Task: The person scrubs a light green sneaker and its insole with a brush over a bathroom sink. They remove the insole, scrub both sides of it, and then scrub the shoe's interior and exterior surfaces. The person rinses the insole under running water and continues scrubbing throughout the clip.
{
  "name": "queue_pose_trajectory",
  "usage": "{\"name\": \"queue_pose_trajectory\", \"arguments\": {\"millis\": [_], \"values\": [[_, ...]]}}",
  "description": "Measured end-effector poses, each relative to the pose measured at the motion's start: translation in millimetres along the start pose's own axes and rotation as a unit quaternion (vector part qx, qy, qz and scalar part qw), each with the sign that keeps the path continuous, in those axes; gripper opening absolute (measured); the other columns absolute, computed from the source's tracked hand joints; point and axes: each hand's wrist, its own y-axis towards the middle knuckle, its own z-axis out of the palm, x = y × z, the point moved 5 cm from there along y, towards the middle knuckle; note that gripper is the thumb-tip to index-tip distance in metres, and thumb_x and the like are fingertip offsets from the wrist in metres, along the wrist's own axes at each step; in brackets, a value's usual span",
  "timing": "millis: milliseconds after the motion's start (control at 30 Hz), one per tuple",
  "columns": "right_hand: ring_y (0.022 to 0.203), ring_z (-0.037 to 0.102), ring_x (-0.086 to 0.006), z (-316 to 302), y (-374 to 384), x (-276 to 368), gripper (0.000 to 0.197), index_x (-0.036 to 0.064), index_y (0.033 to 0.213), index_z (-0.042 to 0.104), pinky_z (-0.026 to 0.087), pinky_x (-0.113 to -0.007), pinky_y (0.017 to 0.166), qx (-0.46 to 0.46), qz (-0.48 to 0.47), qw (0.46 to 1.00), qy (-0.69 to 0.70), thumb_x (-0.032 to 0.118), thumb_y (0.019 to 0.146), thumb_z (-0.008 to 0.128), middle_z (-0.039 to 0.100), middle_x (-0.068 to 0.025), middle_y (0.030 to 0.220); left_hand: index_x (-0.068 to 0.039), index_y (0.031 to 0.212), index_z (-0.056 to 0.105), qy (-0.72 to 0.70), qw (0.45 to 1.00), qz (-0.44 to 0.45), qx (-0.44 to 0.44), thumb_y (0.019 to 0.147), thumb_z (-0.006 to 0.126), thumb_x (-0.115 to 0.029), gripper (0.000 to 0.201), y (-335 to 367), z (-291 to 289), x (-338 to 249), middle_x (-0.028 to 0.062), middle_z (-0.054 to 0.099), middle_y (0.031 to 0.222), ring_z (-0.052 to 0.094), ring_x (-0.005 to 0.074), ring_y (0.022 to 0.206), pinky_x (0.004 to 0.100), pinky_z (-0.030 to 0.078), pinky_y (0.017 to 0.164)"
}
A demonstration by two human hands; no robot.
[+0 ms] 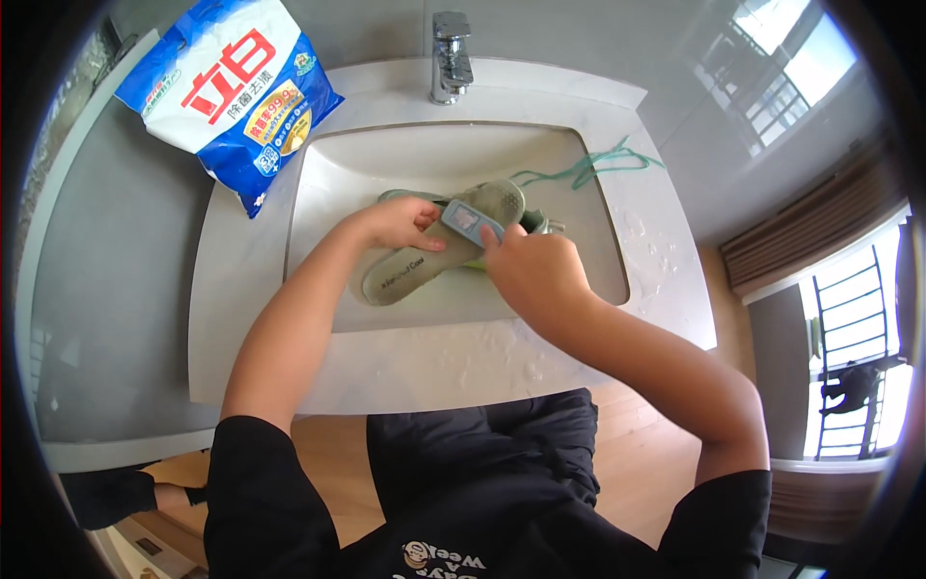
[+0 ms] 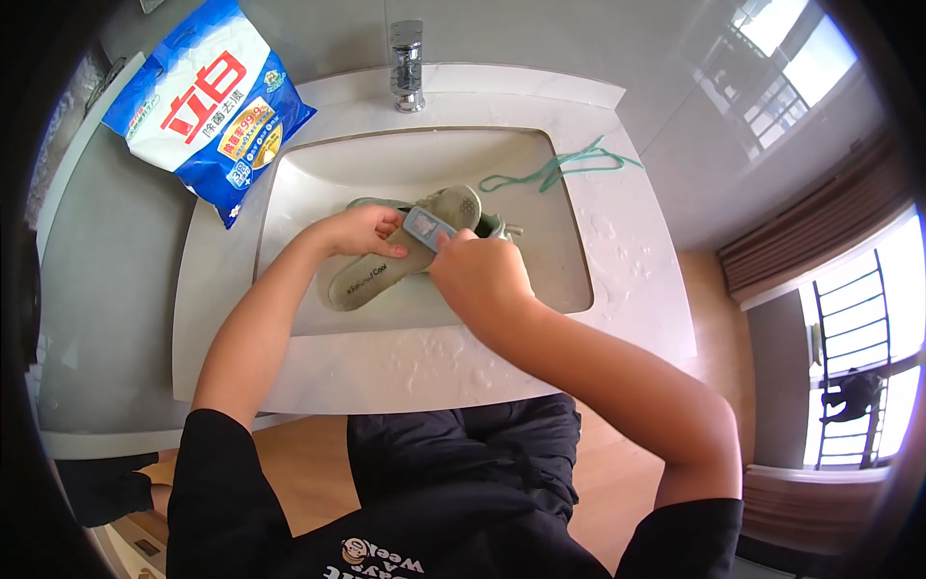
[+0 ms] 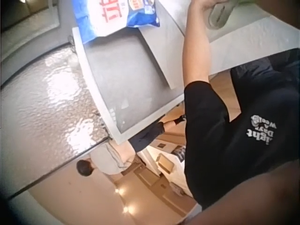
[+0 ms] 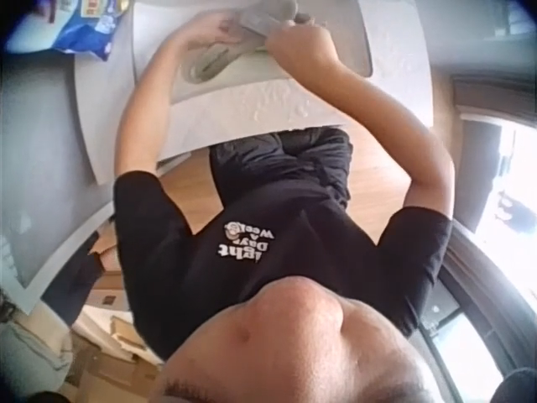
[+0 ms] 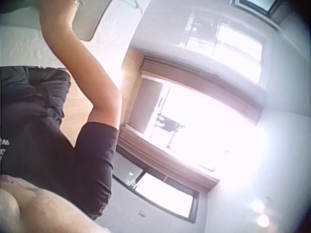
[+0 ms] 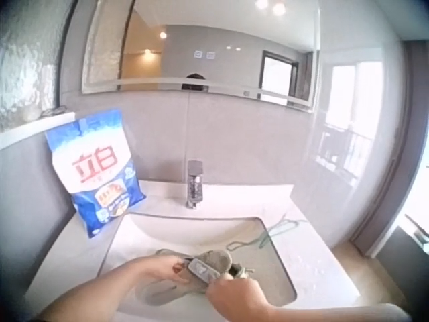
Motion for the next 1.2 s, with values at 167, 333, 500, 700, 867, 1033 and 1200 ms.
{"name": "queue_pose_trajectory", "arguments": {"millis": [167,333,500,700,867,1033,1200], "values": [[0.068,0.074,-0.0199,-17,-10,-55,0.029,0.0112,0.128,0.071,0.055,-0.032,0.051,0.012,0.047,0.998,-0.04,0.013,0.101,0.059,0.071,-0.0061,0.09,0.002,0.134,0.062,0.017,1.0,-0.023,-0.002,0.09,0.085,-0.015,0.053,-4,-5,1,0.0124,0.073,0.128,0.068,0.0197,0.117,0.0335,0.051,0.103],[0.07,0.075,-0.0208,-35,-9,-18,0.045,0.0106,0.141,0.065,0.056,-0.033,0.053,-0.062,0.023,0.998,-0.024,0.01,0.096,0.063,0.07,-0.0062,0.09,0.001,0.133,0.064,0.023,1.0,-0.002,-0.005,0.089,0.086,-0.015,0.052,1,-8,5,0.011,0.075,0.125,0.069,0.0191,0.116,0.033,0.052,0.101],[0.07,0.075,-0.0214,1,-1,-3,0.029,0.009,0.125,0.071,0.056,-0.032,0.053,-0.003,0.019,1.0,-0.012,0.013,0.098,0.063,0.071,-0.0048,0.087,0.0,0.133,0.065,0.02,0.999,-0.035,-0.004,0.088,0.087,-0.016,0.053,2,-1,3,0.0102,0.076,0.123,0.069,0.0179,0.112,0.0329,0.052,0.099],[0.07,0.074,-0.0195,-33,-20,-29,0.038,0.0148,0.134,0.07,0.054,-0.032,0.053,-0.044,0.063,0.996,-0.036,0.013,0.097,0.063,0.07,-0.0038,0.086,-0.001,0.132,0.067,0.039,0.998,-0.048,-0.014,0.088,0.086,-0.014,0.05,-1,-9,7,0.0102,0.076,0.121,0.07,0.0179,0.108,0.0327,0.053,0.097],[0.068,0.075,-0.0208,1,-8,8,0.028,0.0108,0.126,0.071,0.055,-0.034,0.052,-0.042,0.021,0.998,-0.031,0.016,0.099,0.062,0.071,-0.0039,0.087,-0.001,0.131,0.067,0.061,0.998,-0.02,-0.001,0.088,0.086,-0.014,0.049,11,-1,0,0.0108,0.075,0.123,0.07,0.0182,0.109,0.0331,0.053,0.097],[0.073,0.076,-0.0203,-31,-23,-34,0.026,0.0127,0.123,0.071,0.055,-0.032,0.053,-0.021,0.069,0.997,-0.024,0.016,0.099,0.063,0.072,-0.0039,0.087,-0.001,0.133,0.066,0.022,0.999,-0.042,-0.017,0.088,0.085,-0.013,0.05,-8,-6,2,0.0103,0.075,0.123,0.069,0.0184,0.111,0.0333,0.052,0.1],[0.068,0.073,-0.0225,-24,-8,10,0.053,0.0158,0.146,0.061,0.056,-0.034,0.055,-0.038,0.034,0.998,-0.019,0.012,0.093,0.063,0.068,-0.0055,0.095,0.001,0.135,0.063,0.051,0.998,-0.03,-0.009,0.088,0.085,-0.012,0.054,-4,-2,-8,0.0108,0.075,0.122,0.069,0.0176,0.11,0.0341,0.052,0.099]]}}
